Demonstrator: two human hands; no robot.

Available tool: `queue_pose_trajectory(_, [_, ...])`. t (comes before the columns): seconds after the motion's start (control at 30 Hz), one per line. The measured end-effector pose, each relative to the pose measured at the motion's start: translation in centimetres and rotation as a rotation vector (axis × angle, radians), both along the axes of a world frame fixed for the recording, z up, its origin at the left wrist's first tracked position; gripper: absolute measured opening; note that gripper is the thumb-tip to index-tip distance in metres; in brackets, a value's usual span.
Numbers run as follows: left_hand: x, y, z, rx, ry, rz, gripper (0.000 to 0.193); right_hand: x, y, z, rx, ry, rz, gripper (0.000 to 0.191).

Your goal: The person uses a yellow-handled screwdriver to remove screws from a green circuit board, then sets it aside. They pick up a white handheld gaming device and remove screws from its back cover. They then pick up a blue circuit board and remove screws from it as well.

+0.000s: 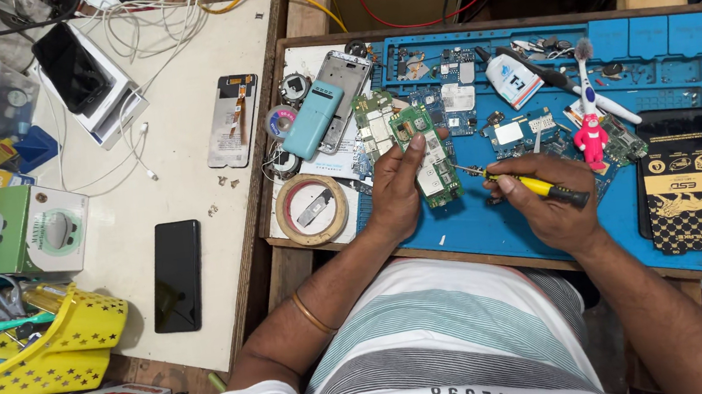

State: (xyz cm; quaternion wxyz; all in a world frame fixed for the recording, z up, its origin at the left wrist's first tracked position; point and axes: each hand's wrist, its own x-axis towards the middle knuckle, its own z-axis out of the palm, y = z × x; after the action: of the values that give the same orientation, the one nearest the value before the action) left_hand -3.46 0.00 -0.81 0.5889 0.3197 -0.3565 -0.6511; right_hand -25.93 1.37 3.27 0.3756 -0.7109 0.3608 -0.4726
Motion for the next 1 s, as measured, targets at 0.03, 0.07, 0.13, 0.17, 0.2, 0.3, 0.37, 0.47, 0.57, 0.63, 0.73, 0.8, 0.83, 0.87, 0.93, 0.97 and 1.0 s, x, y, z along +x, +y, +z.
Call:
queue_pose_trajectory(0.03, [0.0, -0.1, 0.1, -0.001, 0.004, 0.002, 0.041, 0.0, 0.0, 0.0, -0.004, 0.002, 0.003, 0.018])
queue_pose_trajectory(0.07, [-0.1, -0.1, 0.3, 0.0, 0.009, 0.003, 0.041, 0.0, 0.0, -0.1, -0.007, 0.003, 0.005, 0.018])
queue_pose_trajectory(0.13, [-0.2, -0.1, 0.7, -0.035, 0.014, -0.015, 0.043, -0.1, -0.1, -0.1, -0.006, 0.007, 0.012, 0.018])
queue_pose_trajectory(0.17, [-0.1, 0.0, 0.8, -0.068, 0.015, -0.033, 0.045, -0.1, -0.1, -0.2, 0.0, 0.009, 0.018, 0.018])
queue_pose_trajectory(0.2, [0.0, 0.1, 1.1, -0.101, 0.015, -0.052, 0.047, -0.1, -0.1, -0.3, 0.006, 0.012, 0.023, 0.018])
queue_pose_trajectory(0.3, [0.2, 0.2, 1.6, -0.065, 0.019, -0.103, 0.055, -0.2, 0.0, -0.7, 0.019, -0.095, 0.069, 0.018])
queue_pose_trajectory(0.37, [0.5, 0.3, 1.9, -0.056, -0.005, -0.153, 0.062, -0.3, 0.1, -1.0, 0.066, -0.172, 0.073, 0.018])
queue_pose_trajectory(0.47, [0.5, 0.5, 2.0, -0.088, 0.061, -0.19, 0.074, -0.7, 0.0, -1.3, 0.095, -0.205, 0.035, 0.019])
queue_pose_trajectory(0.57, [0.5, 0.6, 1.9, -0.086, 0.088, -0.19, 0.078, -0.9, 0.0, -1.5, 0.117, -0.221, 0.022, 0.019])
queue_pose_trajectory(0.63, [0.6, 0.5, 1.8, -0.074, 0.087, -0.182, 0.078, -0.9, 0.0, -1.6, 0.127, -0.225, 0.025, 0.02])
queue_pose_trajectory(0.73, [0.8, 0.3, 1.6, -0.06, 0.122, -0.187, 0.084, -0.8, 0.0, -1.5, 0.12, -0.21, 0.028, 0.021])
queue_pose_trajectory(0.8, [0.9, 0.1, 1.6, -0.042, 0.177, -0.214, 0.091, -0.7, 0.0, -1.5, 0.097, -0.203, 0.037, 0.021])
queue_pose_trajectory(0.83, [0.9, 0.1, 1.6, -0.041, 0.172, -0.218, 0.094, -0.7, 0.0, -1.5, 0.101, -0.207, 0.039, 0.021])
queue_pose_trajectory(0.87, [1.0, 0.1, 1.5, -0.041, 0.168, -0.222, 0.097, -0.7, 0.0, -1.4, 0.105, -0.211, 0.042, 0.022])
queue_pose_trajectory(0.93, [0.9, 0.1, 1.5, -0.031, 0.172, -0.224, 0.1, -0.7, 0.0, -1.5, 0.111, -0.217, 0.044, 0.022])
queue_pose_trajectory(0.97, [1.0, 0.1, 1.5, -0.022, 0.18, -0.222, 0.1, -0.8, 0.0, -1.5, 0.114, -0.219, 0.045, 0.022])
queue_pose_trajectory(1.0, [1.0, 0.1, 1.4, -0.014, 0.187, -0.221, 0.1, -0.8, 0.0, -1.6, 0.114, -0.221, 0.045, 0.022])
